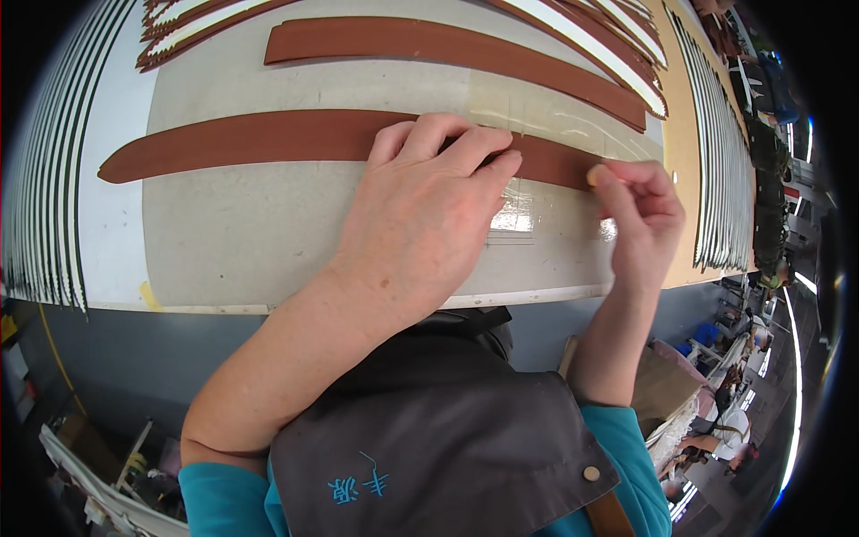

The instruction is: The person repeatedly picks up long, serrated brown strips from a table, folds them in half, and uses a small orange tool to press the fold. They then place the folded strips back onto the table in a neat pile. The process is repeated continuously throughout the clip.

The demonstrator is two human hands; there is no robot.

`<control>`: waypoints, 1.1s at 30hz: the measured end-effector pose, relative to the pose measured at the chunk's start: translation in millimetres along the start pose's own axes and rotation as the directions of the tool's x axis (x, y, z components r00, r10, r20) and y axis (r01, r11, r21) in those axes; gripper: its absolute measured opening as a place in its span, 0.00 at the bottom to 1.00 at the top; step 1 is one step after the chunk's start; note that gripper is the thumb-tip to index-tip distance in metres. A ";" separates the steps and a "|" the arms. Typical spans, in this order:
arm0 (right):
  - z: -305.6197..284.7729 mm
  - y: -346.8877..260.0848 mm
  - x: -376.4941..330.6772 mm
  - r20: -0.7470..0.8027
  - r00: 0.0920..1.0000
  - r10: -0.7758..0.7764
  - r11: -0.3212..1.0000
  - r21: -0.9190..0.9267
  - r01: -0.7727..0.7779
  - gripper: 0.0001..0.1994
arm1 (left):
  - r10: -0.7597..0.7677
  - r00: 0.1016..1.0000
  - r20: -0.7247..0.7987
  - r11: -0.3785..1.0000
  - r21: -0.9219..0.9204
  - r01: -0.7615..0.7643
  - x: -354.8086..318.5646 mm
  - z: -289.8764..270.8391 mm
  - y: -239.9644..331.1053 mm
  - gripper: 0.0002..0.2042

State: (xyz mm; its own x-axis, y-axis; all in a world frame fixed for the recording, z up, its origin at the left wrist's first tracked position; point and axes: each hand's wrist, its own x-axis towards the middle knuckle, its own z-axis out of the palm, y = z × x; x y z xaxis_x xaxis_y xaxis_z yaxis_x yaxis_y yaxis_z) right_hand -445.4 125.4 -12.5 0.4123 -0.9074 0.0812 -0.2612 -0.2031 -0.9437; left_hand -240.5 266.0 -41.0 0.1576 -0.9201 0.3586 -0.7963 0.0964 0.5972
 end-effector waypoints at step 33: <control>-4.5 -22.3 -20.9 0.385 0.908 -0.167 0.930 0.366 0.015 0.40 | 0.306 0.951 0.031 -0.383 -0.911 0.153 177.5 -140.8 92.8 0.39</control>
State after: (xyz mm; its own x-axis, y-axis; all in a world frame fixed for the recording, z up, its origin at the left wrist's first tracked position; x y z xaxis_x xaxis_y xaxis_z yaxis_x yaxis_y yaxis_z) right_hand -452.1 147.3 8.3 0.7536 -0.6485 0.1076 0.0832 -0.0682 -0.9942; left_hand -204.2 165.1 179.0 -0.1125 -0.8577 0.5016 0.8610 0.1679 0.4801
